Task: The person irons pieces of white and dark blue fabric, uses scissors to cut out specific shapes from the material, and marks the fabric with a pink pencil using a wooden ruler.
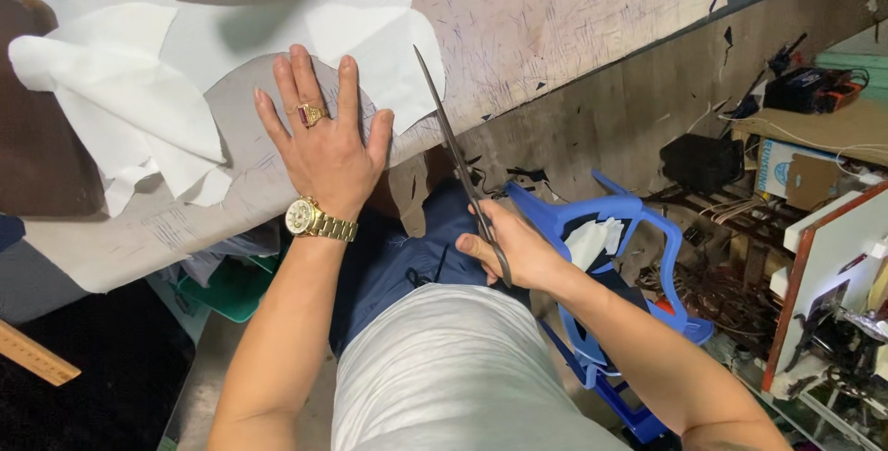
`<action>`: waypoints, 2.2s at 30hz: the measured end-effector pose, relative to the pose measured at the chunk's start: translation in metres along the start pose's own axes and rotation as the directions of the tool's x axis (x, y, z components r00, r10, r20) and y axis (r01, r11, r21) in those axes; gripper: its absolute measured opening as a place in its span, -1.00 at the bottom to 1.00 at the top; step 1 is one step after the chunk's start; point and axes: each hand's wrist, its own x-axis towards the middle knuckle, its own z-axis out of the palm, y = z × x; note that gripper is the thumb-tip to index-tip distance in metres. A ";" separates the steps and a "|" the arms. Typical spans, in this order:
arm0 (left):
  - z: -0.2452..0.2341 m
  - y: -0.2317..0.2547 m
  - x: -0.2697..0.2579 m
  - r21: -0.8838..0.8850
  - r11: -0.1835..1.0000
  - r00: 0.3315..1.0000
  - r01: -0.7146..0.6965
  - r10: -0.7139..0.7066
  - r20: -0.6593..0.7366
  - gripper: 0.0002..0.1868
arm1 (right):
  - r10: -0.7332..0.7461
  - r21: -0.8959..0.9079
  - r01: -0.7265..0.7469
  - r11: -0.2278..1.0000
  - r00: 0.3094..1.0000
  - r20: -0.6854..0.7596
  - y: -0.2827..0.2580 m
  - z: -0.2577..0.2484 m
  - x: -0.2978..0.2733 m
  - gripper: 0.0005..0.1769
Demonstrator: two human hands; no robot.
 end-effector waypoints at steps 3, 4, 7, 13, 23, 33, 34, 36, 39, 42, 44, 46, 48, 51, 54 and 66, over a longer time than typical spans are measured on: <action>0.000 -0.001 0.000 0.004 1.000 1.000 -0.010 0.010 -0.005 -0.34 | 0.145 -0.007 -0.145 0.989 0.989 -0.019 -0.029 0.007 -0.005 -0.19; 0.000 -0.001 0.000 0.001 1.000 1.000 -0.010 0.010 -0.006 -0.34 | 0.146 -0.008 -0.146 0.989 0.989 -0.021 -0.029 0.009 -0.005 -0.19; 0.001 -0.001 0.001 -0.003 1.000 1.000 -0.004 0.004 -0.005 -0.33 | 0.153 0.072 -0.153 0.986 0.988 0.005 -0.023 0.013 0.000 -0.13; -0.003 0.000 0.001 -0.010 1.000 1.000 -0.013 0.013 0.008 -0.34 | 0.078 0.087 -0.070 0.994 0.993 -0.094 -0.040 0.029 0.013 -0.08; -0.003 -0.001 0.002 0.009 1.000 1.000 -0.018 0.018 -0.001 -0.35 | 0.066 0.223 -0.035 0.974 0.989 -0.133 -0.055 0.048 0.026 -0.10; -0.001 0.000 0.001 0.012 1.000 0.999 -0.024 0.024 -0.030 -0.34 | 0.041 0.785 0.441 0.436 0.861 -0.507 0.001 0.045 0.026 -0.45; 0.003 -0.001 0.000 0.014 1.000 0.999 -0.007 0.008 -0.046 -0.34 | 0.023 0.777 0.442 0.448 0.863 -0.505 0.008 0.029 0.022 -0.45; 0.010 -0.002 0.000 -0.030 0.999 0.991 -0.031 0.027 -0.135 -0.33 | 0.208 0.696 0.489 0.525 0.720 -0.662 0.019 -0.007 0.014 -0.45; 0.010 0.000 0.002 -0.059 0.998 0.983 -0.025 0.014 -0.183 -0.35 | 0.052 0.506 0.425 0.751 0.726 -0.686 0.027 -0.049 -0.008 -0.57; 0.018 -0.003 -0.001 -0.150 0.988 0.962 -0.030 -0.012 -0.272 -0.37 | -0.254 0.250 0.388 0.887 0.862 -0.439 0.057 -0.115 -0.009 -0.63; 0.020 -0.004 -0.002 -0.126 0.992 0.938 -0.002 -0.042 -0.344 -0.43 | -0.282 0.189 0.323 0.927 0.935 -0.214 0.034 -0.155 0.002 -0.60; 0.024 0.000 -0.002 -0.100 0.994 0.909 0.047 -0.084 -0.409 -0.49 | -0.259 0.095 0.255 0.962 0.965 0.035 -0.004 -0.196 0.019 -0.58; 0.028 0.008 -0.003 -0.027 0.988 0.839 0.150 -0.142 -0.525 -0.65 | -0.236 -0.252 0.323 0.912 0.917 0.322 -0.053 -0.228 0.041 -0.58; 0.044 0.055 -0.007 -0.141 0.915 0.717 0.377 -0.385 -0.581 -0.68 | -0.062 -0.751 0.348 0.561 0.922 0.381 -0.113 -0.273 0.067 -0.39; 0.069 0.104 0.003 -0.251 0.817 0.599 0.519 -0.557 -0.576 -0.62 | 0.103 -0.831 0.363 0.422 0.891 0.442 -0.174 -0.300 0.083 -0.27; 0.088 0.120 0.023 -0.160 0.755 0.500 0.636 -0.561 -0.660 -0.61 | 0.373 -0.878 0.414 0.239 0.796 0.476 -0.246 -0.319 0.135 -0.22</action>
